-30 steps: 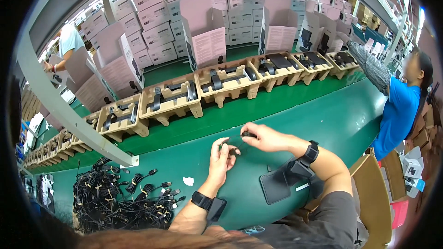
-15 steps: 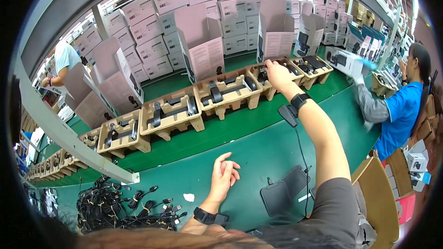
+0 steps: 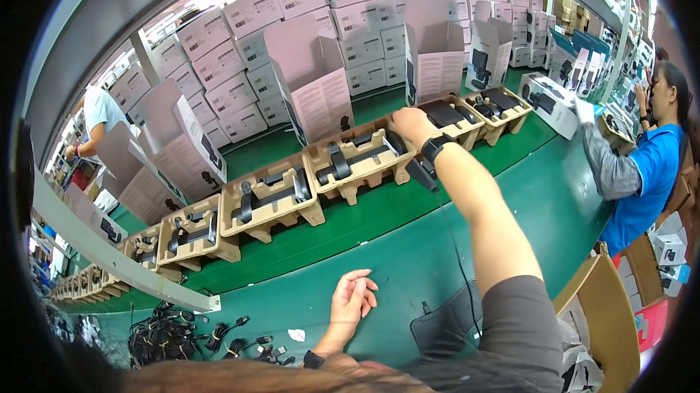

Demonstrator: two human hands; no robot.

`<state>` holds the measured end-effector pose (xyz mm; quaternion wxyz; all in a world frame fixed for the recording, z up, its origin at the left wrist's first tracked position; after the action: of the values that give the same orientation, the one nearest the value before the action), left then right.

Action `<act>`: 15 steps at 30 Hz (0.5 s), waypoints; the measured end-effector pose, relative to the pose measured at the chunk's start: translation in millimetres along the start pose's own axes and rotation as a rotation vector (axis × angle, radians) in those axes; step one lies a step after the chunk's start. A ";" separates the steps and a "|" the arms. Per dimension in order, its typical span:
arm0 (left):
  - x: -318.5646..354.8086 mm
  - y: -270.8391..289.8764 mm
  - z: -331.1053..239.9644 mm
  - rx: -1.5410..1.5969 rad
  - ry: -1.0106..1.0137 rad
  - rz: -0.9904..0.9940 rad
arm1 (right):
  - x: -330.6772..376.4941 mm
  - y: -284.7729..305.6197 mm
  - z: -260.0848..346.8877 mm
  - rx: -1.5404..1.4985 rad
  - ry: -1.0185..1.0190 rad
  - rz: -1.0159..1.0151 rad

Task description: The person picks up a black pad from a box, places it on the table, and unties a cable. They then insert the cable into a stand, place the pad on top, and set the assembled unit into a cardboard tray.

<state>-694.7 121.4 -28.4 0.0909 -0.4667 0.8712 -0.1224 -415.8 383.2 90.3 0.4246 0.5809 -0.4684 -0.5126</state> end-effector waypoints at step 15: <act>7.1 8.2 -7.0 0.007 -0.002 0.010 | 23.3 -8.4 -23.1 -0.392 -0.184 -0.079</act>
<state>-706.9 120.8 -24.5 0.0940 -0.4621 0.8730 -0.1247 -391.1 362.3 80.1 0.4645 0.4560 -0.3732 -0.6610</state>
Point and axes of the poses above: each hand's wrist, its own x-axis away from the middle knuckle, its own y-axis out of the back of the hand, z = x × y, the point moved 6 cm from there along -x, towards the middle knuckle, and after that the axes turned 7 degrees about z, right-handed, at the moved point
